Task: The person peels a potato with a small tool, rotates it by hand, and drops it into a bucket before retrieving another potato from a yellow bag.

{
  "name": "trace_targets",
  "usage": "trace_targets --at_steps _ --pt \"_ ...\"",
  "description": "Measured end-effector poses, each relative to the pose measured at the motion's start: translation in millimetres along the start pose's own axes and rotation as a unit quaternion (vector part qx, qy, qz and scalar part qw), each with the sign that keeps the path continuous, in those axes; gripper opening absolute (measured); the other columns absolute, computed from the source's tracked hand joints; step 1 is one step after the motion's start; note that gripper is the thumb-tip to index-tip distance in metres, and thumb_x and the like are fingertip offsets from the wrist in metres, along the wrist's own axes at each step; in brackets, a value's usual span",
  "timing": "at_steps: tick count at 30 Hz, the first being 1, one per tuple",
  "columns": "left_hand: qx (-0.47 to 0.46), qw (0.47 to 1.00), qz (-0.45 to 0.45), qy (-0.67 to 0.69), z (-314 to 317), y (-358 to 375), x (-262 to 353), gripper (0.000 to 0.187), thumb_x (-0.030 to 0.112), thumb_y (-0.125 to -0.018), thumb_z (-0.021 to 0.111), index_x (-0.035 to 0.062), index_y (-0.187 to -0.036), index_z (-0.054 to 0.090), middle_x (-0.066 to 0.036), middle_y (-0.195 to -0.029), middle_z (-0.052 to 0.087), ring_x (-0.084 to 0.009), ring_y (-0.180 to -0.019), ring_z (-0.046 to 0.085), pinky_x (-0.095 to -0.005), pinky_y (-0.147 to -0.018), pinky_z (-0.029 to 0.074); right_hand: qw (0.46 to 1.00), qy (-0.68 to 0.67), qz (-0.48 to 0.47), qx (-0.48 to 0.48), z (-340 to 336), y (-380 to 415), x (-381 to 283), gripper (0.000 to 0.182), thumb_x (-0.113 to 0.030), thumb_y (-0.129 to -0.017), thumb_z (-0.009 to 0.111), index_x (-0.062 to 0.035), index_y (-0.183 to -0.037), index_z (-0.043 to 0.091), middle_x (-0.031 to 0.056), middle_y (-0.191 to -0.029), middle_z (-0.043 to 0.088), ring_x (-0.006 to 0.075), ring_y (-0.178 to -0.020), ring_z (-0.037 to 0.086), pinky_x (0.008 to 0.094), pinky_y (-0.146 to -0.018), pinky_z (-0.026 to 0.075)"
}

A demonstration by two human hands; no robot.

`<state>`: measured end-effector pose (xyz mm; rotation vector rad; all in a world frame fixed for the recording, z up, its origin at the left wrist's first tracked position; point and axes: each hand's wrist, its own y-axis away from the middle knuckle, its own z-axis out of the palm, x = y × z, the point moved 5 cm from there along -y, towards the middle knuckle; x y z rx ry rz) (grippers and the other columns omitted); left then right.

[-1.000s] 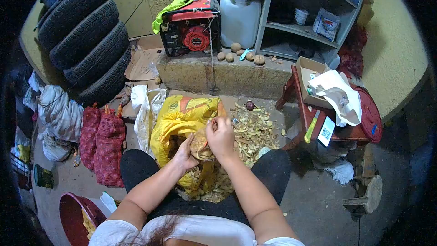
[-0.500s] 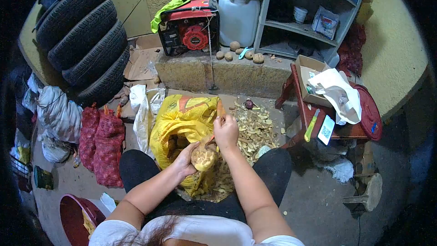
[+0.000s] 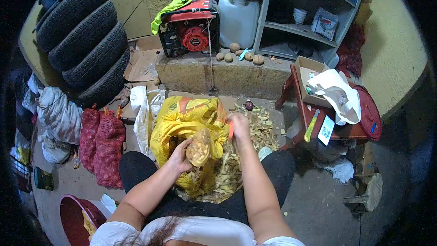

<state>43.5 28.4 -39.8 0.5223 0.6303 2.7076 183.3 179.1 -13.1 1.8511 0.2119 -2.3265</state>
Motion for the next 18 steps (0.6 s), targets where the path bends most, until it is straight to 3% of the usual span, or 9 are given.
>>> trace_targets --at_steps 2,3,5,7,9,10,12,17,18 --pt "0.002 0.999 0.014 0.047 -1.2 -5.4 3.2 0.041 0.032 -0.089 0.034 0.0067 -0.121 0.041 -0.015 -0.115 0.051 -0.0301 -0.103 0.051 -0.0534 -0.089 0.038 0.948 0.073 0.186 -0.246 39.1 48.8 -33.4 0.019 -0.017 -0.08 0.053 -0.0044 -0.089 0.064 0.0021 -0.073 0.06 0.012 -0.063 0.052 0.0254 -0.061 0.043" --pt "0.002 0.999 0.015 0.046 1.1 -5.1 5.9 0.041 0.032 -0.089 0.034 0.0067 -0.121 0.041 -0.015 -0.115 0.051 -0.0301 -0.103 0.051 -0.0534 -0.089 0.038 0.949 0.072 0.184 -0.247 40.4 52.5 -27.1 0.019 -0.017 -0.08 0.053 -0.0044 -0.089 0.064 0.0021 -0.073 0.06 0.012 -0.063 0.052 0.0254 -0.061 0.043" --pt "0.011 0.999 0.032 0.002 4.1 -1.3 12.3 0.044 0.035 -0.089 0.032 0.0077 -0.121 0.042 -0.015 -0.114 0.051 -0.0305 -0.103 0.051 -0.0548 -0.086 0.039 0.889 0.215 0.102 -0.392 50.7 63.4 -13.3 0.025 -0.018 -0.079 0.055 -0.0033 -0.097 0.062 0.0021 -0.076 0.061 0.0124 -0.066 0.054 0.0264 -0.064 0.045" --pt "-0.009 0.999 0.016 0.033 2.0 1.7 15.5 0.045 0.037 -0.087 0.035 0.0079 -0.122 0.042 -0.017 -0.115 0.051 -0.0379 -0.098 0.053 -0.0556 -0.078 0.042 0.894 0.291 0.14 -0.311 39.5 49.4 -19.0 0.028 -0.02 -0.079 0.055 -0.0009 -0.098 0.061 0.007 -0.08 0.063 0.0164 -0.071 0.058 0.0287 -0.067 0.046" --pt "-0.069 0.997 0.0 0.041 7.1 3.9 16.0 0.046 0.037 -0.087 0.035 0.0091 -0.122 0.042 -0.018 -0.115 0.051 -0.0406 -0.095 0.053 -0.0561 -0.076 0.043 0.785 0.607 0.1 -0.076 5.6 24.4 -19.3 0.032 -0.022 -0.079 0.055 0.0005 -0.101 0.059 0.0131 -0.083 0.064 0.0208 -0.075 0.06 0.0305 -0.068 0.046" --pt "-0.07 0.997 -0.001 0.037 10.1 4.4 17.0 0.046 0.037 -0.087 0.035 0.0091 -0.122 0.042 -0.018 -0.115 0.051 -0.0406 -0.095 0.053 -0.0561 -0.076 0.043 0.787 0.605 0.099 -0.072 4.4 23.1 -18.5 0.032 -0.022 -0.079 0.055 0.0005 -0.101 0.059 0.0131 -0.083 0.064 0.0208 -0.075 0.06 0.0305 -0.068 0.046" --pt "-0.059 0.998 0.011 0.036 14.2 6.2 15.9 0.046 0.04 -0.086 0.037 0.0101 -0.122 0.042 -0.016 -0.115 0.051 -0.0401 -0.097 0.053 -0.0562 -0.077 0.042 0.909 0.414 0.006 0.043 0.8 21.7 -33.2 0.035 -0.022 -0.078 0.055 0.0026 -0.104 0.055 0.0183 -0.087 0.062 0.0237 -0.078 0.061 0.0325 -0.069 0.046" --pt "-0.025 0.998 0.038 0.038 11.9 -1.6 4.4 0.044 0.038 -0.088 0.039 0.0091 -0.121 0.043 -0.012 -0.115 0.052 -0.0325 -0.101 0.052 -0.0501 -0.084 0.042 0.965 0.254 -0.039 0.047 32.6 45.0 -46.5 0.036 -0.018 -0.079 0.055 0.0033 -0.107 0.049 0.0191 -0.088 0.061 0.0249 -0.077 0.061 0.0331 -0.07 0.046" --pt "-0.014 0.998 0.039 0.04 12.6 -3.0 1.6 0.043 0.036 -0.088 0.039 0.0087 -0.121 0.043 -0.011 -0.115 0.053 -0.0294 -0.102 0.052 -0.0474 -0.086 0.041 0.964 0.247 -0.076 0.059 39.8 50.5 -50.8 0.035 -0.016 -0.079 0.054 0.004 -0.107 0.049 0.0164 -0.084 0.06 0.021 -0.073 0.059 0.031 -0.067 0.046"
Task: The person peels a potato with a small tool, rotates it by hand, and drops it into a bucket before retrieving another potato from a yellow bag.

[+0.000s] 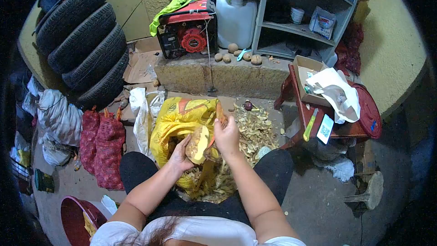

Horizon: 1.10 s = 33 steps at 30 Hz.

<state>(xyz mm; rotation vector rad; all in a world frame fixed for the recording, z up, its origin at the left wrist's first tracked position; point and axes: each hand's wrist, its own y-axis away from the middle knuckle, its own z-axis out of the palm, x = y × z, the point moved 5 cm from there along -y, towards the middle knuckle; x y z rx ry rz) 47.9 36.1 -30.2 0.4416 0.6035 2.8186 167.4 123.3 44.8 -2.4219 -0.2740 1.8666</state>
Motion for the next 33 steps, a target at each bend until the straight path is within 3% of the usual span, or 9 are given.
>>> trace_targets --at_steps 2,7,9,22,25,27,29,31,33 --pt "-0.01 1.0 -0.005 -0.012 2.4 0.2 -5.6 0.041 0.034 -0.089 0.038 0.0085 -0.12 0.043 -0.011 -0.113 0.053 -0.0274 -0.102 0.052 -0.0452 -0.086 0.042 0.987 0.065 -0.135 0.062 6.2 3.7 2.6 0.032 -0.012 -0.079 0.054 0.0039 -0.106 0.047 0.0142 -0.078 0.059 0.0183 -0.067 0.057 0.0297 -0.062 0.045" --pt "-0.021 0.997 -0.041 -0.056 10.0 8.0 -12.8 0.041 0.034 -0.089 0.036 0.0074 -0.119 0.044 -0.012 -0.108 0.056 -0.0265 -0.095 0.056 -0.049 -0.079 0.045 0.996 0.058 -0.052 0.046 7.8 0.2 7.3 0.028 -0.012 -0.079 0.054 0.0024 -0.103 0.046 0.0148 -0.077 0.058 0.0196 -0.067 0.057 0.0301 -0.061 0.045" --pt "-0.014 0.998 -0.044 -0.045 7.8 9.3 -11.3 0.041 0.033 -0.089 0.036 0.007 -0.119 0.043 -0.013 -0.109 0.056 -0.0268 -0.094 0.057 -0.0509 -0.075 0.047 0.997 0.029 -0.027 0.071 4.9 -4.7 13.8 0.027 -0.017 -0.078 0.054 -0.0012 -0.099 0.047 0.0179 -0.069 0.06 0.0315 -0.062 0.06 0.0381 -0.056 0.047" --pt "-0.039 0.995 -0.085 -0.027 8.5 18.9 -12.6 0.04 0.027 -0.086 0.045 0.0028 -0.118 0.044 -0.014 -0.111 0.055 -0.0246 -0.098 0.056 -0.0396 -0.087 0.045 0.935 0.169 -0.048 0.308 -46.5 -50.0 57.9 0.022 -0.02 -0.079 0.053 -0.0023 -0.093 0.049 0.0117 -0.07 0.058 0.0253 -0.061 0.058 0.0381 -0.057 0.044" --pt "-0.029 0.998 -0.047 -0.019 -4.9 5.5 -0.2 0.039 0.03 -0.086 0.046 0.0063 -0.118 0.045 -0.013 -0.11 0.055 -0.0259 -0.099 0.056 -0.0457 -0.085 0.044 0.97 -0.009 -0.016 0.242 -36.4 -48.8 63.6 0.018 -0.019 -0.081 0.053 -0.0013 -0.086 0.053 0.0072 -0.069 0.057 0.018 -0.059 0.056 0.0365 -0.056 0.044" --pt "-0.054 0.997 -0.055 -0.017 -6.8 2.5 4.3 0.039 0.032 -0.087 0.044 0.0091 -0.118 0.045 -0.011 -0.112 0.055 -0.0273 -0.1 0.054 -0.0526 -0.083 0.042 0.959 -0.261 0.083 -0.066 -6.1 -37.5 47.6 0.018 -0.016 -0.082 0.053 -0.0006 -0.088 0.059 0.0046 -0.07 0.058 0.0121 -0.059 0.052 0.0331 -0.059 0.044" --pt "-0.023 0.999 -0.034 -0.021 -4.9 1.7 10.4 0.039 0.035 -0.087 0.043 0.0123 -0.118 0.046 -0.01 -0.112 0.054 -0.0289 -0.1 0.054 -0.0559 -0.079 0.042 0.906 -0.167 0.201 -0.332 5.4 1.0 22.3 0.027 -0.008 -0.08 0.049 -0.0009 -0.105 0.058 0.0019 -0.077 0.058 0.0108 -0.073 0.052 0.0263 -0.07 0.043" --pt "-0.018 0.999 -0.023 0.02 -5.6 1.6 19.6 0.044 0.041 -0.086 0.04 0.0144 -0.12 0.044 -0.012 -0.112 0.054 -0.0338 -0.095 0.055 -0.0545 -0.074 0.044 0.898 -0.049 0.019 -0.437 17.6 22.8 4.0 0.032 -0.008 -0.08 0.048 -0.0039 -0.11 0.057 0.0029 -0.087 0.062 0.0127 -0.079 0.055 0.026 -0.077 0.043" --pt "-0.01 1.0 -0.016 0.015 -8.0 3.8 28.4 0.046 0.042 -0.085 0.038 0.0142 -0.121 0.044 -0.014 -0.113 0.052 -0.0344 -0.093 0.055 -0.0529 -0.073 0.045 0.908 0.001 0.013 -0.419 20.7 17.1 27.7 0.032 -0.011 -0.079 0.05 -0.0045 -0.109 0.057 0.0067 -0.097 0.062 0.0162 -0.083 0.058 0.0268 -0.08 0.044"
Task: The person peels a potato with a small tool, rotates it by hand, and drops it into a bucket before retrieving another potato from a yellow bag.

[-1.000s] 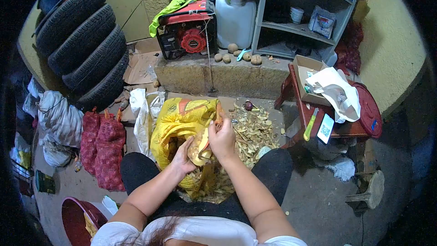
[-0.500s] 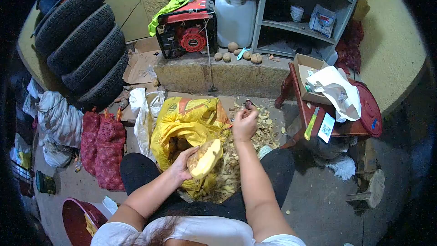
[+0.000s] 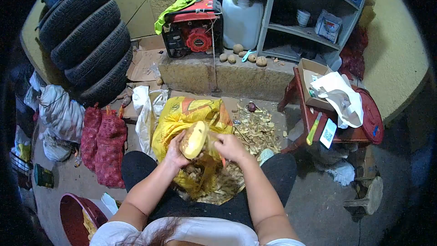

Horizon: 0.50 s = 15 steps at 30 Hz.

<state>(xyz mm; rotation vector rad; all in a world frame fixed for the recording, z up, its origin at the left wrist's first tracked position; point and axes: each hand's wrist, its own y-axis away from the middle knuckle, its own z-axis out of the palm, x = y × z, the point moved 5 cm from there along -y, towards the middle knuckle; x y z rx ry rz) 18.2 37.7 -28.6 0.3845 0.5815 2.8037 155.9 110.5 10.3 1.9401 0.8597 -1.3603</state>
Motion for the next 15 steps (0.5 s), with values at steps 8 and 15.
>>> trace_targets --at_steps 8,15 --pt "-0.078 0.996 -0.01 -0.037 18.7 7.3 -5.1 0.048 0.041 -0.086 0.039 0.0106 -0.123 0.041 -0.017 -0.114 0.051 -0.0388 -0.098 0.052 -0.0535 -0.075 0.045 0.933 0.059 0.068 0.347 -53.7 -1.4 12.9 0.047 -0.022 -0.076 0.058 0.0015 -0.115 0.047 0.0194 -0.092 0.061 0.028 -0.086 0.06 0.0342 -0.078 0.045" --pt "-0.006 0.998 0.004 -0.056 20.7 1.4 -37.1 0.041 0.031 -0.089 0.039 0.0049 -0.121 0.041 -0.014 -0.113 0.052 -0.0274 -0.102 0.053 -0.0482 -0.088 0.042 0.87 0.092 -0.057 0.481 -41.0 3.1 -17.7 0.057 -0.011 -0.07 0.06 0.0048 -0.119 0.037 0.0213 -0.11 0.049 0.0317 -0.097 0.053 0.0349 -0.084 0.042"
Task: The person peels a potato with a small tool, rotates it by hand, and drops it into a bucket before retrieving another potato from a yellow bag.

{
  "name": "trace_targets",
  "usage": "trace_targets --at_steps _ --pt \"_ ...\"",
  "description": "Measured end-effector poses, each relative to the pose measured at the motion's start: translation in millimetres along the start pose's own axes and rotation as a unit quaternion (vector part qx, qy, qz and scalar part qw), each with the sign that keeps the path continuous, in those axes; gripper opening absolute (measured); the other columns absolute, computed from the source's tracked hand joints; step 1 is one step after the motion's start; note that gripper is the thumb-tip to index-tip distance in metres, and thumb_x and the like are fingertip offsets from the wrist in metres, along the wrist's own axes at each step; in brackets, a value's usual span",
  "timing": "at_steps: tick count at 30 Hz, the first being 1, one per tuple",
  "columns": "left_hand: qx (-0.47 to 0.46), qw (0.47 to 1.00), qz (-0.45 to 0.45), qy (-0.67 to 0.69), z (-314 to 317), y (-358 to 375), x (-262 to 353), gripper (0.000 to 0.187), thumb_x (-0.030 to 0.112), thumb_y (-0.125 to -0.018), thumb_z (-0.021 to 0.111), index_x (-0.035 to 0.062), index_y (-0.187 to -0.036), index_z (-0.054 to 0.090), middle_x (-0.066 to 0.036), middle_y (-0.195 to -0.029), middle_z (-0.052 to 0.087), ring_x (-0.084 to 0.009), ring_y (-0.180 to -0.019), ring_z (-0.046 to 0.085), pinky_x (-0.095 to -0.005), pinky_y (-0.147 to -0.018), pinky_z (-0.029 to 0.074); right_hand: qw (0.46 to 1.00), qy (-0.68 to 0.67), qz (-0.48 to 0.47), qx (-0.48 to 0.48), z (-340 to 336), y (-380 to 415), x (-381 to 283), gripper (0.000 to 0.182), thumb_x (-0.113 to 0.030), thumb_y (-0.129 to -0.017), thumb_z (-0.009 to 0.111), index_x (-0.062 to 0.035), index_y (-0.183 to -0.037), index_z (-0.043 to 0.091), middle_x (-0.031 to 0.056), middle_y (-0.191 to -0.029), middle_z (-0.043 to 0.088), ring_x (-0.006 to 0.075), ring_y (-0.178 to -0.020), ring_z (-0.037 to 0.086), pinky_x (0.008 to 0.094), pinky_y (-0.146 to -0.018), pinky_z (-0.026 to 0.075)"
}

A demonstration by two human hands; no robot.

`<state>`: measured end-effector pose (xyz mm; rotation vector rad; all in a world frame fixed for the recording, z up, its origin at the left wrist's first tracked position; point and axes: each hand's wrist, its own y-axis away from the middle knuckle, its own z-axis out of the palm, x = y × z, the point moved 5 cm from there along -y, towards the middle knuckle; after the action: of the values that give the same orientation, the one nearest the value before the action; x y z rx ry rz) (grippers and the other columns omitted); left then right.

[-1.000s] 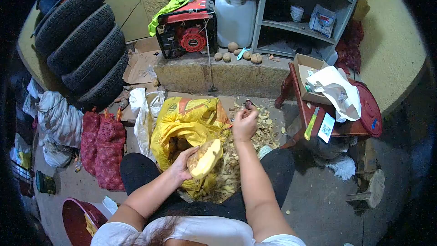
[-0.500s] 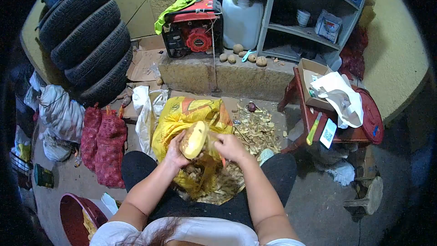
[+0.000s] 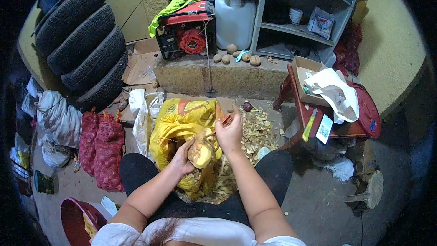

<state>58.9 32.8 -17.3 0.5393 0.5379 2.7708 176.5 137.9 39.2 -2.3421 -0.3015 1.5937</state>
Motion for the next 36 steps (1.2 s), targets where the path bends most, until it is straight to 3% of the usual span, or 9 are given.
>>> trace_targets --at_steps 11,19,20,22,23,25,28,31,36 --pt "0.011 0.999 -0.045 -0.02 -7.6 1.9 -10.8 0.037 0.027 -0.089 0.038 0.0026 -0.117 0.043 -0.013 -0.107 0.056 -0.0243 -0.096 0.056 -0.0424 -0.085 0.045 0.96 0.114 -0.207 0.151 -4.6 3.4 -13.6 0.036 -0.006 -0.066 0.059 0.0014 -0.1 0.048 0.0172 -0.092 0.047 0.0315 -0.075 0.054 0.0358 -0.063 0.048" --pt "-0.006 1.0 -0.018 -0.023 -7.3 4.3 1.9 0.04 0.031 -0.089 0.038 0.0034 -0.118 0.043 -0.013 -0.11 0.055 -0.0253 -0.098 0.056 -0.0426 -0.085 0.045 0.95 0.146 -0.136 0.239 -23.6 -18.6 18.1 0.029 -0.007 -0.068 0.057 -0.0016 -0.096 0.05 0.0134 -0.091 0.05 0.0255 -0.072 0.055 0.0329 -0.061 0.047" --pt "-0.004 1.0 -0.018 -0.002 -15.7 -0.8 4.4 0.041 0.032 -0.089 0.037 0.0046 -0.119 0.043 -0.014 -0.11 0.055 -0.0295 -0.096 0.056 -0.0474 -0.081 0.045 0.99 -0.049 0.015 0.134 -10.2 -24.3 50.6 0.027 -0.005 -0.069 0.054 -0.0007 -0.096 0.051 0.0092 -0.081 0.05 0.0196 -0.066 0.054 0.0292 -0.055 0.045" --pt "-0.002 1.0 -0.018 -0.003 -17.2 -1.7 7.1 0.044 0.036 -0.088 0.036 0.007 -0.12 0.043 -0.015 -0.109 0.055 -0.0348 -0.093 0.056 -0.0538 -0.074 0.046 0.909 -0.34 0.215 -0.11 6.8 -13.9 34.0 0.018 -0.003 -0.074 0.047 -0.0006 -0.09 0.056 -0.0019 -0.063 0.047 0.0061 -0.053 0.047 0.0198 -0.046 0.039" --pt "-0.001 1.0 -0.018 -0.003 -19.1 -2.6 8.3 0.044 0.036 -0.088 0.036 0.007 -0.12 0.043 -0.015 -0.109 0.055 -0.0348 -0.093 0.056 -0.0538 -0.074 0.046 0.909 -0.34 0.215 -0.111 -2.5 -8.4 18.0 0.018 -0.003 -0.074 0.047 -0.0006 -0.09 0.056 -0.0019 -0.063 0.047 0.0061 -0.053 0.047 0.0198 -0.046 0.039" --pt "-0.029 0.999 -0.031 0.003 -16.5 -3.9 14.2 0.046 0.04 -0.087 0.035 0.0094 -0.12 0.044 -0.015 -0.108 0.055 -0.036 -0.089 0.057 -0.0527 -0.069 0.047 0.808 -0.287 0.23 -0.46 14.6 23.9 -7.2 0.018 -0.005 -0.075 0.046 -0.0008 -0.086 0.06 -0.0005 -0.068 0.051 0.0049 -0.052 0.042 0.0167 -0.048 0.037" --pt "-0.005 1.0 -0.022 0.018 -19.6 -1.2 26.3 0.048 0.042 -0.086 0.035 0.012 -0.122 0.043 -0.016 -0.109 0.054 -0.0378 -0.087 0.056 -0.0504 -0.066 0.047 0.906 0.041 0.041 -0.418 12.9 14.0 4.6 0.027 -0.015 -0.071 0.052 0.0008 -0.092 0.059 0.0066 -0.078 0.059 0.0108 -0.06 0.051 0.0262 -0.058 0.044" --pt "-0.061 0.997 -0.036 0.024 -18.0 0.5 31.2 0.048 0.042 -0.086 0.034 0.0133 -0.123 0.042 -0.017 -0.112 0.052 -0.04 -0.09 0.054 -0.0518 -0.069 0.046 0.877 0.364 0.09 -0.301 -9.9 -6.2 17.3 0.047 -0.026 -0.071 0.055 -0.0005 -0.11 0.055 0.0217 -0.091 0.06 0.025 -0.082 0.061 0.0321 -0.074 0.046" --pt "-0.076 0.996 -0.037 0.037 0.1 7.4 27.3 0.049 0.037 -0.086 0.038 0.0058 -0.123 0.04 -0.017 -0.119 0.048 -0.0413 -0.103 0.049 -0.056 -0.081 0.042 0.952 -0.038 0.178 -0.248 2.5 -5.5 33.3 0.034 -0.017 -0.073 0.057 0.0015 -0.101 0.057 0.0142 -0.087 0.062 0.0183 -0.077 0.059 0.0303 -0.069 0.047"
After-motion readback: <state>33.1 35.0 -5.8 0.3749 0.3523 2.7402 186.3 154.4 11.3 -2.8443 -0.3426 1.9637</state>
